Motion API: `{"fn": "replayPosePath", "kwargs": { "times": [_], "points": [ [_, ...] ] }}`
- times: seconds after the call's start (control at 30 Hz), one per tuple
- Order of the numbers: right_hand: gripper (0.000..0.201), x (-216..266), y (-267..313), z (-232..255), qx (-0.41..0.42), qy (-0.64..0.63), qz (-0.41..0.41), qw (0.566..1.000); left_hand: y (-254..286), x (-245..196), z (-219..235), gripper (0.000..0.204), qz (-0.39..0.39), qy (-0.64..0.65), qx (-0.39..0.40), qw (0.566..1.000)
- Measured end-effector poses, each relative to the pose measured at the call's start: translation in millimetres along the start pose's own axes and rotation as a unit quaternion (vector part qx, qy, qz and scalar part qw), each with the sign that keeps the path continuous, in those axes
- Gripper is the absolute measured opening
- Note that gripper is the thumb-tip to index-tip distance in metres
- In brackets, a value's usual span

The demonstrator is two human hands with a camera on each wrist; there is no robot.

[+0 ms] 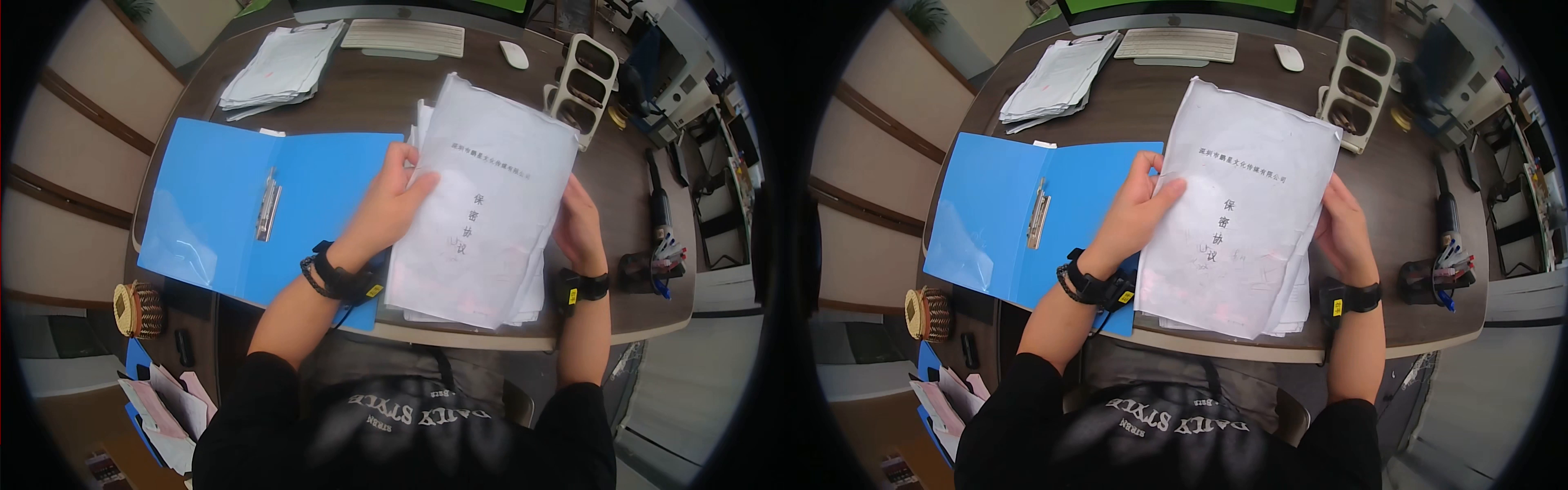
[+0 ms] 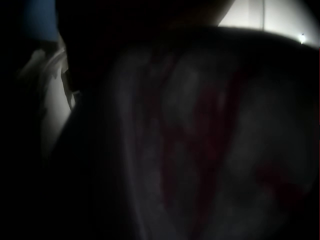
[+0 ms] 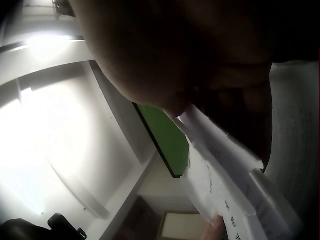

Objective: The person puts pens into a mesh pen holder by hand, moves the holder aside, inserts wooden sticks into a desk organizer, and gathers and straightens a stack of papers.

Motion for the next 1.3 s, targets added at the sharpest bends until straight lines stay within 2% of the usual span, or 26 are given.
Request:
{"fn": "replayPosePath", "kwargs": {
  "times": [0.03, 0.17, 0.23, 0.27, 0.33, 0.37, 0.43, 0.47, 0.53, 0.67, 0.83, 1.07, 1.17, 1.23, 1.3],
  "points": [
    [0.044, -1.0, 1.9, -0.6, -0.011, -0.043, -0.022, 0.999, 0.2, -3.8, 0.4, 0.036, 0.007, 0.036, -0.021, 0.999],
    [0.043, -6.5, 5.6, -8.9, 0.020, -0.023, -0.071, 0.997, 0.3, -19.8, 1.3, 0.040, -0.026, 0.076, -0.068, 0.994],
    [0.037, -4.6, 5.6, -2.5, -0.035, 0.191, -0.014, 0.981, -1.0, -19.6, -12.2, 0.037, -0.002, 0.084, 0.016, 0.996],
    [0.037, -5.0, 3.7, -2.4, -0.032, 0.192, -0.015, 0.981, -1.2, -19.8, -11.1, 0.037, -0.002, 0.083, 0.013, 0.996],
    [0.030, 2.1, 3.5, 14.0, -0.100, 0.135, 0.011, 0.986, -1.7, -27.1, -13.7, 0.032, -0.043, 0.024, 0.043, 0.998],
    [0.030, 5.0, 2.8, 17.9, -0.099, 0.135, 0.011, 0.986, -1.7, -30.4, -11.9, 0.032, -0.043, 0.024, 0.042, 0.998],
    [0.026, 15.4, 2.8, 37.0, -0.137, 0.124, 0.010, 0.983, -0.2, -26.0, -3.4, 0.029, 0.030, 0.018, 0.021, 0.999],
    [0.027, 16.6, 2.5, 44.3, -0.144, 0.123, -0.003, 0.982, -0.6, -22.6, -0.9, 0.029, 0.031, 0.019, 0.023, 0.999],
    [0.027, 16.6, 3.2, 51.6, -0.145, 0.144, -0.029, 0.978, -3.6, -26.5, 10.3, 0.029, -0.046, -0.226, 0.028, 0.973],
    [0.027, 3.4, 2.1, 52.6, -0.143, 0.203, -0.085, 0.965, -1.0, -22.0, 11.4, 0.029, -0.046, -0.286, 0.042, 0.956],
    [0.027, -1.3, 2.5, 46.5, -0.140, 0.267, -0.102, 0.948, -0.7, -19.6, 9.7, 0.035, -0.061, -0.316, 0.057, 0.945],
    [0.025, -3.2, 2.9, 52.9, -0.139, 0.285, -0.135, 0.939, -3.6, -17.4, 9.4, 0.036, -0.063, -0.292, 0.056, 0.953],
    [0.024, 7.1, 7.0, 45.0, -0.127, 0.218, -0.109, 0.961, -5.1, -21.7, 12.3, 0.028, -0.027, -0.251, 0.038, 0.967],
    [0.024, 10.5, 6.7, 48.5, -0.121, 0.195, -0.098, 0.968, -4.4, -12.6, 19.2, 0.025, 0.035, -0.155, -0.007, 0.987],
    [0.023, 12.3, 6.3, 48.6, -0.114, 0.173, -0.086, 0.975, -5.4, -12.1, 21.1, 0.031, 0.036, -0.142, -0.013, 0.989]
  ]
}}
Point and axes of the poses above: each hand's wrist, its own y-axis away from the middle knuckle, its own z-axis out of the back of the hand, x = y × z, the point moved 9 cm from there along -y, towards the middle knuckle, and after that the axes turned 11 degrees about -z, right-handed, at the moved point
